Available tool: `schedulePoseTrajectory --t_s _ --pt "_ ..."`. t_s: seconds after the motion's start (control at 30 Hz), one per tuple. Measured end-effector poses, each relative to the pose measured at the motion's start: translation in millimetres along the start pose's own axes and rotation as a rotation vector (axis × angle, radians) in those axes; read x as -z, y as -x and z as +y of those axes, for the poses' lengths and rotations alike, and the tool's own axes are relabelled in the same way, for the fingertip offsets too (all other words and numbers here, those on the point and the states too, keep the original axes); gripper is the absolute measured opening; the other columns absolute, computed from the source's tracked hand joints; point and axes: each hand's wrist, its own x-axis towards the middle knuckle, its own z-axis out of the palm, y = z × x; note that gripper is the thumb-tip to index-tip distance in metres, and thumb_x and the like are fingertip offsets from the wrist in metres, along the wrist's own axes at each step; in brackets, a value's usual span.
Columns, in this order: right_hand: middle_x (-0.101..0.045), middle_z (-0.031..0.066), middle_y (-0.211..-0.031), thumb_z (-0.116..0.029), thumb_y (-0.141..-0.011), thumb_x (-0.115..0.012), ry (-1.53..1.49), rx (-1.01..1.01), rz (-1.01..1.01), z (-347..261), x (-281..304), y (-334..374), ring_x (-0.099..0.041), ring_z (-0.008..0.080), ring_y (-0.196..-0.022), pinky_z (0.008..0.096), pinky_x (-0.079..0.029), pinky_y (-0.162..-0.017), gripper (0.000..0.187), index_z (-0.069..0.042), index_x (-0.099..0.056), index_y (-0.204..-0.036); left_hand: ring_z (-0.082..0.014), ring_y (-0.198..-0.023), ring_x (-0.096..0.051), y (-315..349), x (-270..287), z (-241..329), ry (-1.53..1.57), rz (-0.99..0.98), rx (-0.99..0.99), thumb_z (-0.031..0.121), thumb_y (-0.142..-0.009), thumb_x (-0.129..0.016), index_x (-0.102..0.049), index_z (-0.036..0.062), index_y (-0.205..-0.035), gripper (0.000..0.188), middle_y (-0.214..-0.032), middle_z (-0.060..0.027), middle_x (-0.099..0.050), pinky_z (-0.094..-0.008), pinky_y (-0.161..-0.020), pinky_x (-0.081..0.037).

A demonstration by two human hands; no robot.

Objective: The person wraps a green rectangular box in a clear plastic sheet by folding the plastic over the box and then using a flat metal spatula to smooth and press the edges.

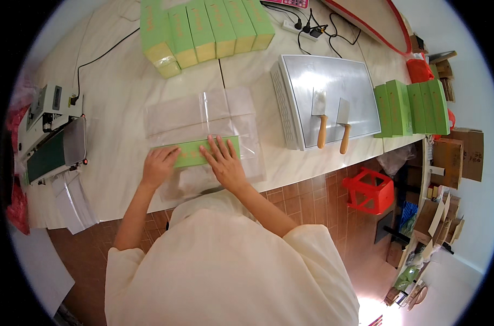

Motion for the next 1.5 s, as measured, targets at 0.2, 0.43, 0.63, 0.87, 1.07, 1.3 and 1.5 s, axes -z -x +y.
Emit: schedulePoseTrajectory --t_s 0.2,0.43,0.63,0.87,1.07,1.3,1.5 --pt "-0.030 0.0129 -0.157 -0.005 -0.083 -0.058 -0.010 -0.009 0.034 0 -8 3 -0.031 0.0340 -0.143 0.0525 -0.024 -0.116 0.073 -0.019 -0.035 -0.150 -0.0204 -0.096 -0.062 22 37 -50 -0.127 0.057 0.092 0.010 -0.079 -0.069 -0.068 0.0103 -0.093 0.015 -0.102 -0.0013 -0.066 -0.0408 -0.090 -0.042" --pt "-0.032 0.0137 -0.156 -0.004 -0.084 -0.058 0.005 -0.020 0.052 1 -5 4 -0.034 0.0346 -0.141 0.0523 -0.026 -0.115 0.068 -0.018 -0.040 -0.149 -0.0217 -0.092 -0.064 57 58 -78 -0.131 0.187 0.522 0.016 -0.091 -0.061 -0.068 0.0077 -0.094 0.011 -0.097 -0.0044 -0.068 -0.0392 -0.086 -0.047" --pt "-0.034 0.0153 -0.154 -0.005 -0.084 -0.060 0.034 0.003 0.056 0 -7 4 -0.035 0.0359 -0.140 0.0536 -0.026 -0.114 0.067 -0.016 -0.042 -0.147 -0.0187 -0.090 -0.068 70 18 -76 1.104 0.107 1.226 0.036 -0.101 -0.053 -0.068 0.0005 -0.102 0.039 -0.102 -0.0081 -0.071 -0.0322 -0.085 -0.049" --pt "-0.034 0.0157 -0.154 -0.002 -0.082 -0.062 0.014 0.009 0.049 -2 -4 2 -0.033 0.0357 -0.141 0.0540 -0.026 -0.114 0.070 -0.015 -0.041 -0.147 -0.0165 -0.099 -0.068 47 16 -49 1.080 -0.017 1.246 0.039 -0.098 -0.058 -0.067 0.0029 -0.106 0.038 -0.106 -0.0083 -0.071 -0.0306 -0.088 -0.049" --pt "-0.034 0.0155 -0.154 -0.003 -0.082 -0.061 0.017 0.003 0.049 -5 -2 3 -0.034 0.0351 -0.141 0.0537 -0.026 -0.114 0.069 -0.016 -0.041 -0.147 -0.0174 -0.099 -0.068 56 4 -52 1.173 0.048 1.240 0.033 -0.099 -0.057 -0.065 0.0017 -0.105 0.033 -0.108 -0.0107 -0.071 -0.0316 -0.089 -0.050" --pt "-0.033 0.0149 -0.155 -0.003 -0.084 -0.057 0.008 -0.016 0.037 -4 -5 6 -0.033 0.0351 -0.141 0.0530 -0.025 -0.115 0.068 -0.018 -0.041 -0.148 -0.0223 -0.106 -0.064 51 7 -48 0.885 0.126 1.244 0.027 -0.098 -0.059 -0.063 0.0004 -0.108 0.029 -0.115 -0.0118 -0.066 -0.0382 -0.095 -0.047" --pt "-0.030 0.0143 -0.157 -0.003 -0.085 -0.054 -0.007 -0.004 0.050 -3 -9 5 -0.032 0.0345 -0.142 0.0520 -0.024 -0.116 0.070 -0.019 -0.036 -0.150 -0.0288 -0.114 -0.055 8 20 0 0.081 0.299 0.501 0.016 -0.087 -0.067 -0.063 0.0067 -0.116 0.031 -0.124 -0.0124 -0.060 -0.0403 -0.097 -0.043"
